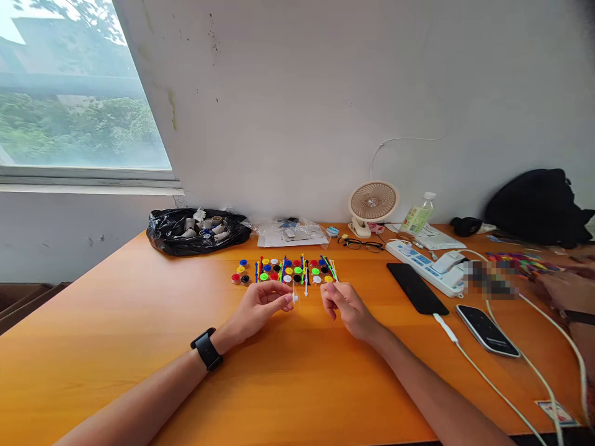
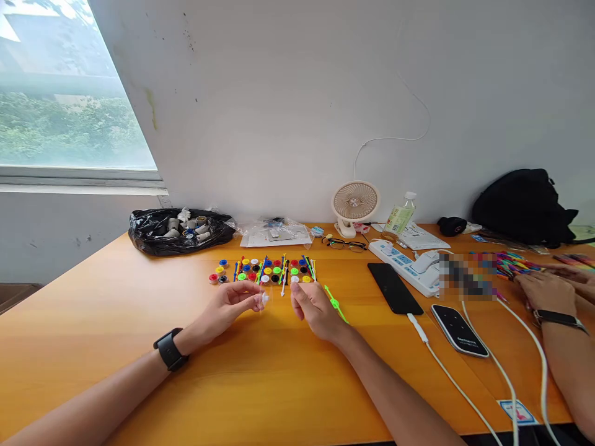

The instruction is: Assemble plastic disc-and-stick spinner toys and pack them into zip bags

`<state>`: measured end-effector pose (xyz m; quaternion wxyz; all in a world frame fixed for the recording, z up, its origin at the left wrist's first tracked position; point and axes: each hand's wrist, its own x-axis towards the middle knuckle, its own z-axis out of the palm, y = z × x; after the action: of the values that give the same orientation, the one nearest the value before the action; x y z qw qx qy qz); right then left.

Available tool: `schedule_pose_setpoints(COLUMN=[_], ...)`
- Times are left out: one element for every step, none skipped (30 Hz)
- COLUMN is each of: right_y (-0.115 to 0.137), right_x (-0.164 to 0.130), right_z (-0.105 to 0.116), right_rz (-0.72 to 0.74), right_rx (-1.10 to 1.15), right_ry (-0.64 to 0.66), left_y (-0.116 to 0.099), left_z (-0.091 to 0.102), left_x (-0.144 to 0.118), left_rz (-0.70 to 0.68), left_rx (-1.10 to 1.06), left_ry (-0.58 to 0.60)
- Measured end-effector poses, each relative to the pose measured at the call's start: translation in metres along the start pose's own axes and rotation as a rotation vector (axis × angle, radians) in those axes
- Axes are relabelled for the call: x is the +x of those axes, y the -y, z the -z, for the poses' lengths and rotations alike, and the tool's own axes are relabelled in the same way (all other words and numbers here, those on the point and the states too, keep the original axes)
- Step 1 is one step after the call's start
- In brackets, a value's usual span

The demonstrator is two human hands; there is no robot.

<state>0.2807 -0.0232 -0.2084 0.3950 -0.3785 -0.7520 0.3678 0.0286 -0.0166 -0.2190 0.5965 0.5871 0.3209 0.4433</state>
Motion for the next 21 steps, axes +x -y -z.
schedule_pose_setpoints(right_y=[0.000,0.000,0.000,0.000,0.000,0.001,0.001,0.002,0.003,0.005,0.007,0.008,0.010,0.011,0.012,0.011,0.010,0.009,0.007,0.005,0.004], right_x=[0.000,0.000,0.000,0.000,0.000,0.000,0.000,0.001,0.001,0.002,0.002,0.003,0.004,0.005,0.006,0.007,0.007,0.008,0.008,0.009,0.009], right_z=[0.000,-0.001,-0.001,-0.001,-0.001,-0.002,-0.002,-0.002,-0.002,0.000,0.004,0.010,0.018,0.029,0.040,0.052,0.063,0.072,0.077,0.079,0.077], right_rz=[0.003,0.006,0.010,0.014,0.018,0.023,0.026,0.029,0.035,0.042,0.049,0.058,0.066,0.069,0.074,0.079,0.085,0.088,0.081,0.066,0.046], right_rx=[0.004,0.006,0.004,0.000,-0.001,0.001,0.005,0.012,0.018,0.023,0.027,0.029,0.028,0.026,0.019,0.007,-0.002,-0.012,-0.022,-0.029,-0.032], right_ry=[-0.007,-0.015,-0.023,-0.031,-0.042,-0.054,-0.068,-0.082,-0.100,-0.120,-0.144,-0.178,-0.225,-0.281,-0.352,-0.423,-0.487,-0.546,-0.589,-0.614,-0.609], left_y=[0.000,-0.001,-0.001,-0.001,-0.001,-0.002,-0.002,-0.003,-0.003,-0.003,-0.004,-0.004,-0.004,-0.003,-0.002,-0.001,0.000,0.001,0.002,0.003,0.003], left_z=[0.000,0.000,0.000,0.000,0.000,0.000,0.000,0.000,0.000,0.001,0.001,0.001,0.001,0.001,0.000,0.000,-0.001,-0.002,-0.002,-0.003,-0.004], left_x=[0.000,0.000,0.000,0.000,0.000,0.000,0.000,-0.001,-0.001,-0.001,-0.001,-0.001,-0.001,-0.001,0.000,0.000,0.001,0.001,0.002,0.002,0.002], left_rz=[0.001,0.004,0.009,0.016,0.025,0.034,0.041,0.047,0.053,0.057,0.060,0.058,0.051,0.043,0.033,0.025,0.019,0.016,0.017,0.019,0.023], left_rx=[0.002,0.003,0.002,-0.002,-0.006,-0.013,-0.022,-0.032,-0.040,-0.047,-0.049,-0.046,-0.041,-0.034,-0.029,-0.024,-0.019,-0.015,-0.012,-0.009,-0.007], left_ry=[-0.003,-0.008,-0.012,-0.016,-0.016,-0.016,-0.015,-0.012,-0.009,-0.009,-0.013,-0.019,-0.026,-0.033,-0.036,-0.035,-0.029,-0.023,-0.019,-0.017,-0.019])
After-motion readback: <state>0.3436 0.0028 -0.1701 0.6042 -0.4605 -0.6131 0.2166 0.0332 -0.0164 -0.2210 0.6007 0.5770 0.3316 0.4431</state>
